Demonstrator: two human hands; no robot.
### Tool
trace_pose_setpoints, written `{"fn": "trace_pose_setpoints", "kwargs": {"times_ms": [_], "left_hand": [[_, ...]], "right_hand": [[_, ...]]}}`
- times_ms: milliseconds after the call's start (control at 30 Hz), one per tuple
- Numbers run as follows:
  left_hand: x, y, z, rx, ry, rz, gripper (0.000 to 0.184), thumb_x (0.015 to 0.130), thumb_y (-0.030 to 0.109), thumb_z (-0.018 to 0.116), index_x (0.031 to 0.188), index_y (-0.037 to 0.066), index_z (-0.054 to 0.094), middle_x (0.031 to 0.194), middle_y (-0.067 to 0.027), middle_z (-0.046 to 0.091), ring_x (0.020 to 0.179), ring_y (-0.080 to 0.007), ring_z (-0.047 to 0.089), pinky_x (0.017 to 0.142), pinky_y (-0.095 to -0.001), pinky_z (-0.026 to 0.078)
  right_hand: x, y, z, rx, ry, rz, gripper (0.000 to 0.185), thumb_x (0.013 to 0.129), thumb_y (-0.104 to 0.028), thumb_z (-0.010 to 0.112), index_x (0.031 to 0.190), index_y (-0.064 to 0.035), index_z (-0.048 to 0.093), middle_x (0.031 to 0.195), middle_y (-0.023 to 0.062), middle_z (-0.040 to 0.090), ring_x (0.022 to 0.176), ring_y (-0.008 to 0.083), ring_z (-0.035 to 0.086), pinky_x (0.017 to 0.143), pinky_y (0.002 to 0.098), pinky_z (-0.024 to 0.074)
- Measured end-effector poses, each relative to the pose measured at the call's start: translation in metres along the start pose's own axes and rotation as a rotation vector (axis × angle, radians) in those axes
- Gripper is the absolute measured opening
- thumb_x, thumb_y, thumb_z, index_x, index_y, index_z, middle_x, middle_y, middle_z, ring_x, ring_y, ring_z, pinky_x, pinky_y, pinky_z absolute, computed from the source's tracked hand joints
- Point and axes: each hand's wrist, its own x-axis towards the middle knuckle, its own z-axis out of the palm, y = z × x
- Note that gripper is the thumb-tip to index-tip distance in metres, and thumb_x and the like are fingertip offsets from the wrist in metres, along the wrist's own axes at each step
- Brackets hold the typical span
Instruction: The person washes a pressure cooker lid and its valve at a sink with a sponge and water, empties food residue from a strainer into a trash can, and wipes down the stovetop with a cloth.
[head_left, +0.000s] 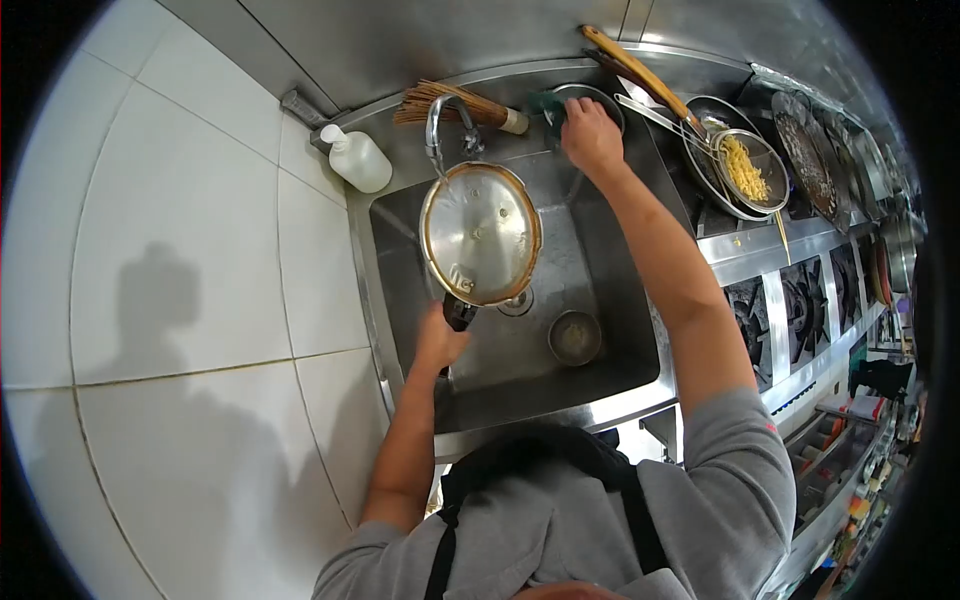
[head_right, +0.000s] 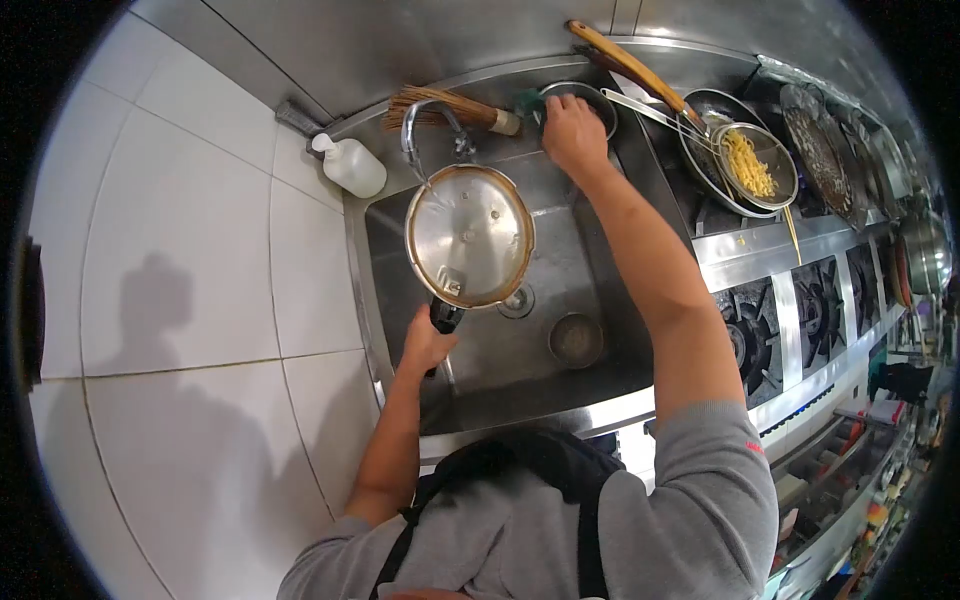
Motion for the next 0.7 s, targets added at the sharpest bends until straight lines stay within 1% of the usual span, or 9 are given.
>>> {"fn": "trace_pose_setpoints", "kwargs": {"times_ms": [33, 67, 133, 233, 333, 400, 500, 600, 700], "left_hand": [[0.002, -0.002, 0.003, -0.123, 0.009, 0.071, 0.053, 0.067, 0.009, 0.069, 0.113, -0.006, 0.047, 0.079, -0.0202, 0.064, 0.063, -0.0337, 0.066, 0.059, -0.0418, 0.053], [0.003, 0.001, 0.002, -0.126, 0.012, 0.069, 0.053, 0.067, 0.009, 0.069, 0.113, -0.006, 0.047, 0.079, -0.0202, 0.064, 0.063, -0.0337, 0.066, 0.059, -0.0418, 0.053], [0.002, 0.005, 0.0, -0.429, -0.173, -0.225, 0.054, 0.065, 0.007, 0.07, 0.112, -0.006, 0.047, 0.069, -0.011, 0.059, 0.051, -0.0196, 0.059, 0.049, -0.0333, 0.05], [0.001, -0.016, 0.011, -0.601, -0.232, -0.198, 0.052, 0.067, 0.005, 0.068, 0.112, -0.007, 0.045, 0.063, -0.009, 0.056, 0.045, -0.0151, 0.055, 0.043, -0.0317, 0.046], [-0.005, -0.011, 0.018, -0.752, -0.279, -0.212, 0.052, 0.068, 0.002, 0.065, 0.115, -0.008, 0.043, 0.058, -0.0065, 0.052, 0.044, -0.0157, 0.053, 0.042, -0.032, 0.045], [-0.013, 0.007, 0.014, -0.775, -0.301, -0.206, 0.052, 0.069, 0.001, 0.064, 0.115, -0.008, 0.043, 0.06, -0.0067, 0.052, 0.044, -0.0156, 0.053, 0.041, -0.0319, 0.045], [-0.015, 0.016, 0.018, -0.806, -0.303, -0.189, 0.051, 0.07, 0.0, 0.064, 0.115, -0.008, 0.043, 0.064, -0.0081, 0.054, 0.045, -0.0161, 0.054, 0.041, -0.0322, 0.044], [-0.016, 0.011, 0.016, -0.737, -0.233, -0.169, 0.051, 0.069, 0.002, 0.066, 0.114, -0.006, 0.043, 0.069, -0.01, 0.055, 0.046, -0.0172, 0.055, 0.042, -0.0329, 0.045], [-0.019, -0.004, 0.009, -0.563, -0.157, -0.134, 0.052, 0.068, 0.005, 0.068, 0.112, -0.005, 0.042, 0.073, -0.014, 0.057, 0.05, -0.0223, 0.059, 0.045, -0.0361, 0.047]], "right_hand": [[0.01, 0.012, 0.01, -0.039, -0.038, -0.032, 0.017, 0.08, -0.01, 0.059, 0.097, -0.0047, 0.059, 0.097, 0.014, 0.062, 0.094, 0.0337, 0.061, 0.078, 0.0428, 0.0533], [0.016, 0.015, 0.014, -0.077, -0.078, -0.066, 0.02, 0.08, -0.01, 0.059, 0.098, -0.0047, 0.06, 0.098, 0.0137, 0.063, 0.092, 0.0335, 0.062, 0.079, 0.0428, 0.0531], [0.015, 0.014, 0.026, -0.073, -0.027, -0.137, 0.023, 0.079, -0.011, 0.06, 0.101, -0.0039, 0.06, 0.099, 0.0137, 0.063, 0.094, 0.0335, 0.061, 0.083, 0.0433, 0.0519], [-0.001, -0.034, 0.025, 0.105, -0.047, -0.264, 0.031, 0.08, -0.016, 0.062, 0.108, -0.0026, 0.061, 0.106, 0.0142, 0.064, 0.101, 0.0338, 0.06, 0.09, 0.0441, 0.0485], [-0.048, -0.073, 0.055, 0.363, -0.287, -0.624, 0.047, 0.086, -0.029, 0.061, 0.124, -0.0013, 0.056, 0.132, 0.018, 0.054, 0.124, 0.0348, 0.049, 0.104, 0.0447, 0.0392], [-0.076, -0.1, 0.066, 0.283, -0.528, -0.474, 0.057, 0.09, -0.036, 0.057, 0.135, -0.0012, 0.049, 0.147, 0.0201, 0.039, 0.136, 0.0383, 0.036, 0.111, 0.048, 0.0309], [-0.102, -0.138, 0.077, 0.202, -0.329, -0.337, 0.064, 0.09, -0.041, 0.057, 0.14, -0.0039, 0.043, 0.151, 0.0207, 0.031, 0.14, 0.0419, 0.026, 0.114, 0.0522, 0.0234], [-0.114, -0.166, 0.066, 0.206, -0.337, -0.315, 0.065, 0.092, -0.046, 0.053, 0.146, -0.0133, 0.037, 0.154, 0.0196, 0.027, 0.142, 0.045, 0.02, 0.113, 0.0571, 0.0216], [-0.128, -0.148, 0.05, 0.34, -0.444, -0.468, 0.065, 0.092, -0.047, 0.053, 0.148, -0.019, 0.034, 0.154, 0.0179, 0.027, 0.141, 0.0408, 0.026, 0.112, 0.0569, 0.0242]]}}
